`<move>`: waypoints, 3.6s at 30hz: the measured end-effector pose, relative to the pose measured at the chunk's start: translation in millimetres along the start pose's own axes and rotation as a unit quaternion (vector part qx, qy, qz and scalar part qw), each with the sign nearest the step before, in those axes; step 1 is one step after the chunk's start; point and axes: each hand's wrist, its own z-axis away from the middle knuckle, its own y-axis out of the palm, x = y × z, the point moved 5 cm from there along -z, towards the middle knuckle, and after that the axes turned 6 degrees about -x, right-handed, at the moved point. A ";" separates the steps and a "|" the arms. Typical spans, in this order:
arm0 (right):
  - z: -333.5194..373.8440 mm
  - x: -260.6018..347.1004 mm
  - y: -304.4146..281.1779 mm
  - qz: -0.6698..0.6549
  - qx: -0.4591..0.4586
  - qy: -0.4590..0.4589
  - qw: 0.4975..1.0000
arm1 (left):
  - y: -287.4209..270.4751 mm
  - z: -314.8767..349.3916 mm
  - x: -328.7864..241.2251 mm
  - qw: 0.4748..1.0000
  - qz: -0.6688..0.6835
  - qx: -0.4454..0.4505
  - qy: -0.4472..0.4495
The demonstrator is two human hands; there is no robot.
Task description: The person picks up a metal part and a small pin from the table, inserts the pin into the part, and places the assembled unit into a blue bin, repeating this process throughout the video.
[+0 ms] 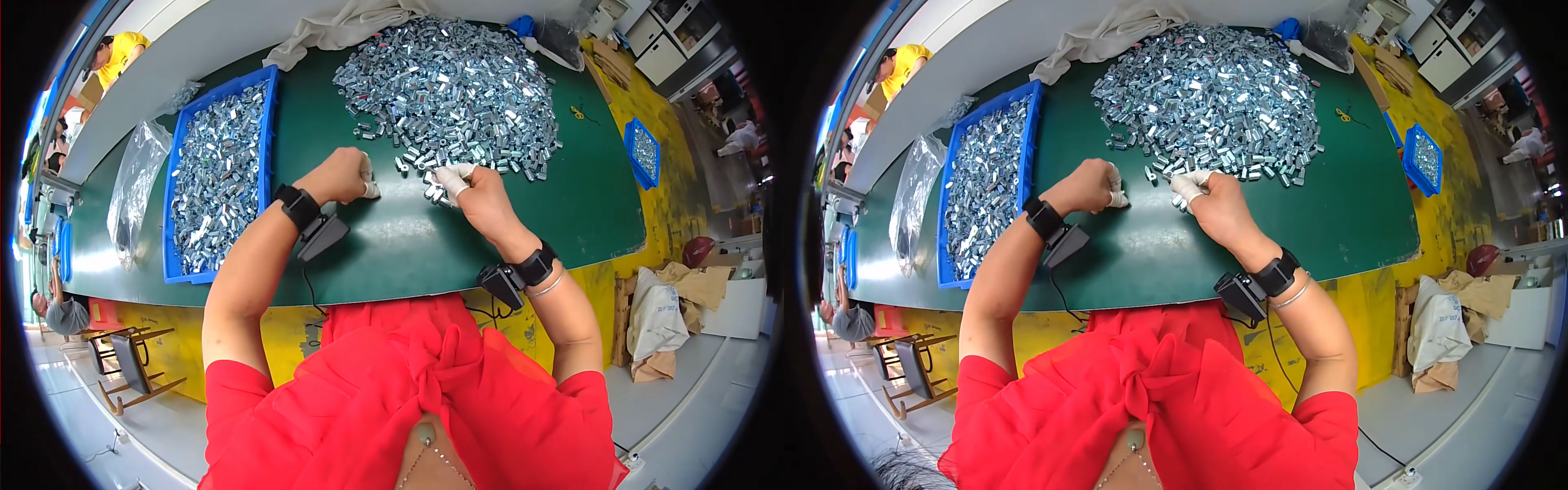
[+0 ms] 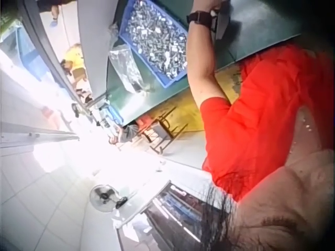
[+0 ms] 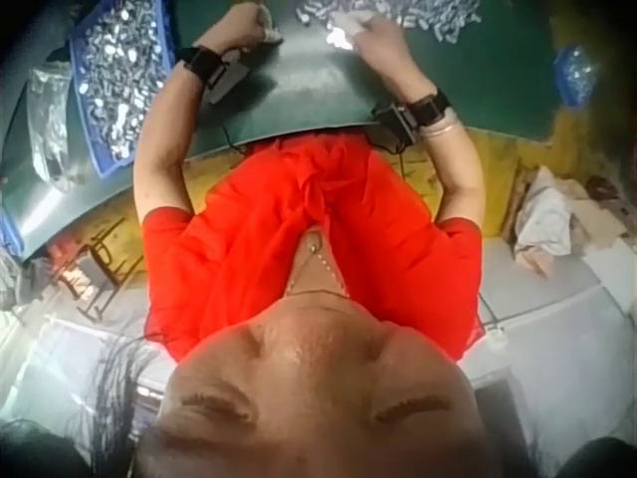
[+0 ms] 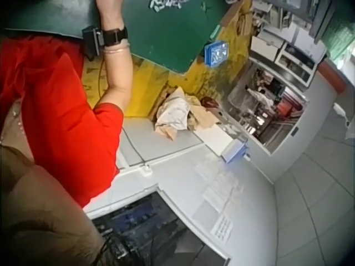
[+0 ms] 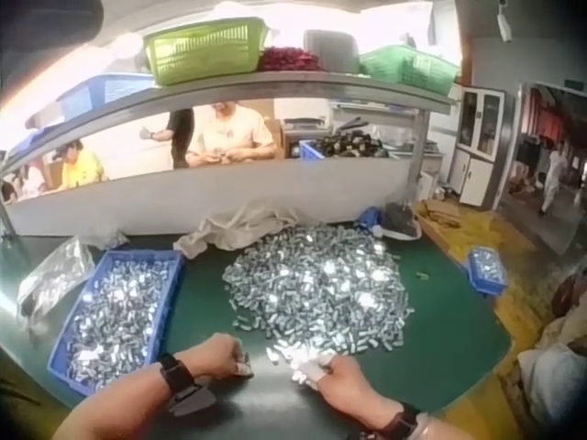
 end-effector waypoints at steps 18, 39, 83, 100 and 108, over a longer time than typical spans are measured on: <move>16.7 28.0 25.8 0.232 0.011 -0.163 0.959 | 7.7 66.3 -35.0 0.922 0.059 -0.258 0.283; 8.5 15.4 34.3 0.178 0.116 -0.046 0.976 | -0.8 90.7 -71.6 0.852 -0.061 -0.337 0.396; 21.1 34.8 45.2 -0.211 0.117 0.087 0.966 | 17.1 63.1 -71.2 0.702 0.678 -0.099 0.196; 18.5 27.9 41.9 -0.213 0.071 0.070 0.972 | 19.1 61.5 -71.4 0.708 0.670 -0.095 0.202; 24.0 27.2 41.7 -0.247 0.161 0.156 0.943 | 21.2 61.4 -66.9 0.694 0.688 -0.074 0.201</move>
